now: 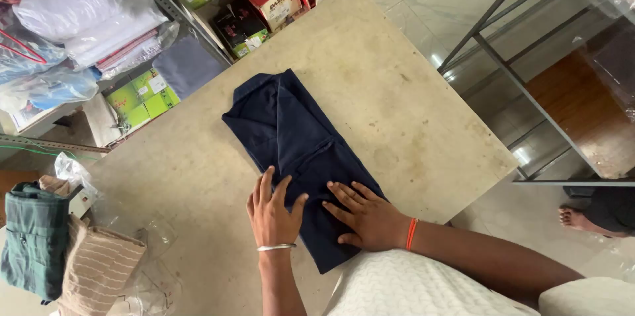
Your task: The person folds a navy polo shirt on a table, pressing the folds flat by hand, then slides the folded shirt into a clear plastic bag and smooths the bag over it. They then lay out a pink polo shirt, spread it flat, and begin folding it in half.
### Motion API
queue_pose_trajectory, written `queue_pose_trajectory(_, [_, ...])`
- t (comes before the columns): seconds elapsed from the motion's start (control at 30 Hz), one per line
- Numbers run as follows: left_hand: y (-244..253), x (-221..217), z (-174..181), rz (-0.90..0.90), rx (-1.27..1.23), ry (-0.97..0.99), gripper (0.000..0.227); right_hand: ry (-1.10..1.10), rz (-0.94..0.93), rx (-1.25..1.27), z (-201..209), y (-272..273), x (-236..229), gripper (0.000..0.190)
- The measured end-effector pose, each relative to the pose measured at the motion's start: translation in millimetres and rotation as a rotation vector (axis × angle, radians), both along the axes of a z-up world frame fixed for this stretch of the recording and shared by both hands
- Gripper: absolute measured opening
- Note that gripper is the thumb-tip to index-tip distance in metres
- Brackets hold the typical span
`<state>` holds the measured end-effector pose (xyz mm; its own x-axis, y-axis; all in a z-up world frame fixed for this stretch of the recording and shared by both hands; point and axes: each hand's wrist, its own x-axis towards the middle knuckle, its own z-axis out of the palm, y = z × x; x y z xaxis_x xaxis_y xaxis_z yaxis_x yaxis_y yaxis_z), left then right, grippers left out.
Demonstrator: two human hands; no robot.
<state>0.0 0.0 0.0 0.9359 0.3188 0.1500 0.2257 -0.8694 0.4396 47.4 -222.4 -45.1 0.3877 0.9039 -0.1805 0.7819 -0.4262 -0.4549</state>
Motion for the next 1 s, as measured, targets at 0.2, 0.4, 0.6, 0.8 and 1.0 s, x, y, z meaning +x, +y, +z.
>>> queue_pose_trajectory(0.2, [12,-4,-17,0.019,0.017,0.139,0.038,-0.014,-0.007,0.043,-4,-2,0,0.077])
queue_pose_trajectory(0.4, [14,-1,-13,0.016,0.025,0.043,0.015,-0.012,-0.002,0.031,0,-1,-1,0.076])
queue_pose_trajectory(0.6, [13,3,10,0.015,-0.044,-0.16,0.01,0.008,0.003,-0.024,-1,1,-2,0.079])
queue_pose_trajectory(0.8, [7,23,-10,0.179,-0.126,-0.047,0.015,-0.077,-0.081,0.084,34,4,-5,0.079])
queue_pose_trajectory(1.0, [-29,27,-15,0.106,0.136,-0.163,0.054,-0.243,-0.202,0.325,68,8,7,0.076])
